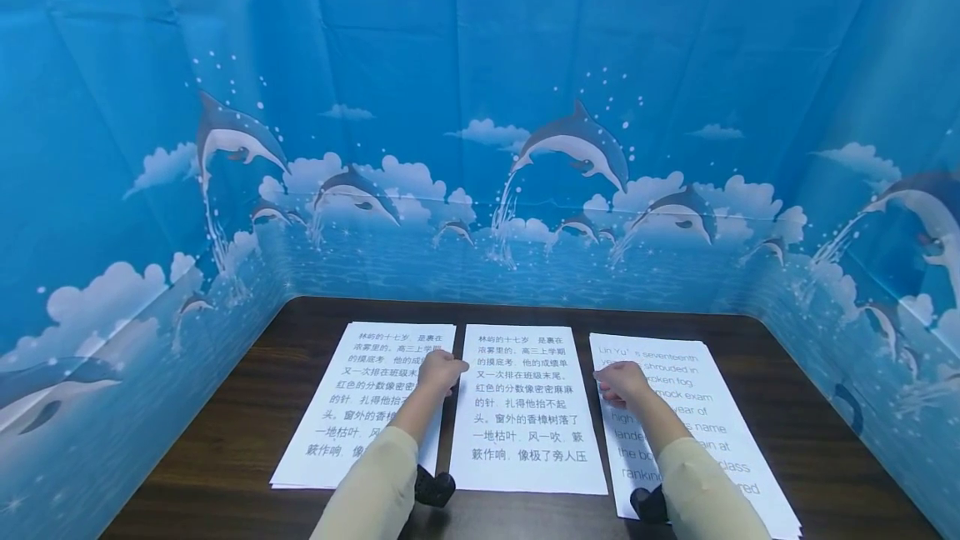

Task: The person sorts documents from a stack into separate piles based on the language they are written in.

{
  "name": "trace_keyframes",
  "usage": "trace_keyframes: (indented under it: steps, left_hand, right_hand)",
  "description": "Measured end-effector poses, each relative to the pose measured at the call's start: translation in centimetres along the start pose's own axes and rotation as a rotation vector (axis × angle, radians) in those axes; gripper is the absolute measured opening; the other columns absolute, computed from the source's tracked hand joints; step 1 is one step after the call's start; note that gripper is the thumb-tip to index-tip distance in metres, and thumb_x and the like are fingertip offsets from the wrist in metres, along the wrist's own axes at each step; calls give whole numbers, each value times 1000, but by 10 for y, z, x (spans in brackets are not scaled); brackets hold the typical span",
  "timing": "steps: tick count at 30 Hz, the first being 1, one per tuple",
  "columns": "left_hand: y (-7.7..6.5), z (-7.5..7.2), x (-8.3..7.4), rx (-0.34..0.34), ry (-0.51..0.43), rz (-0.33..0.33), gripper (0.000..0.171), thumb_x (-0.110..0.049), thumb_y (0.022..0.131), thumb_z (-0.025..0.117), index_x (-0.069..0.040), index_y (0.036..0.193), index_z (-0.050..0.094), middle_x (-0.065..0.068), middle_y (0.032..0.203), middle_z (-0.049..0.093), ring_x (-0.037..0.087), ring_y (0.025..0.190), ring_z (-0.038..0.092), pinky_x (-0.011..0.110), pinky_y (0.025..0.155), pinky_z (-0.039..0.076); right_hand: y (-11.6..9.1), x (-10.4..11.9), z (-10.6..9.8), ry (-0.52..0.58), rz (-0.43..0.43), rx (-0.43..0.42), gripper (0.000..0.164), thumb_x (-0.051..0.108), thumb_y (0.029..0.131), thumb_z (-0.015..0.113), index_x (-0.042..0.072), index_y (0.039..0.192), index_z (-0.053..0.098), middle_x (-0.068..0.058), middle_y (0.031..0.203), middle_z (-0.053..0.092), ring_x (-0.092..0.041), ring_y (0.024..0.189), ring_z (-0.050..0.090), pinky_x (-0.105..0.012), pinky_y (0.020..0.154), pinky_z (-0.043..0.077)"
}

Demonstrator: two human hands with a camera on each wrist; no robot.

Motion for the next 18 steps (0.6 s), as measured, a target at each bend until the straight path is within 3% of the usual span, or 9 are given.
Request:
trace_keyframes:
  steps: [7, 18]
  left_hand:
    - [-4, 1, 4, 19, 16, -28, 45, -16, 73, 61, 9, 109, 48, 15, 87, 53, 26, 77, 54, 34, 62, 47]
    - [-5, 3, 6, 25, -29, -55, 33, -14, 73, 60, 6, 98, 52, 13, 80, 53, 24, 73, 55, 34, 61, 48]
  right_hand:
    - [-2, -5, 7, -26, 30, 2, 32, 15, 81, 54, -7, 103, 49, -15, 84, 54, -19, 66, 54, -23, 52, 44]
    - [-3, -4, 18, 73, 52, 30, 32, 13, 80, 54, -8, 104, 48, -16, 80, 56, -23, 65, 58, -31, 58, 48]
Point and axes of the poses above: each hand's wrist, its own y-axis towards the middle knuckle, its own z-axis out of the palm, x = y × z, the point moved 8 cm from there along y, towards the middle knuckle
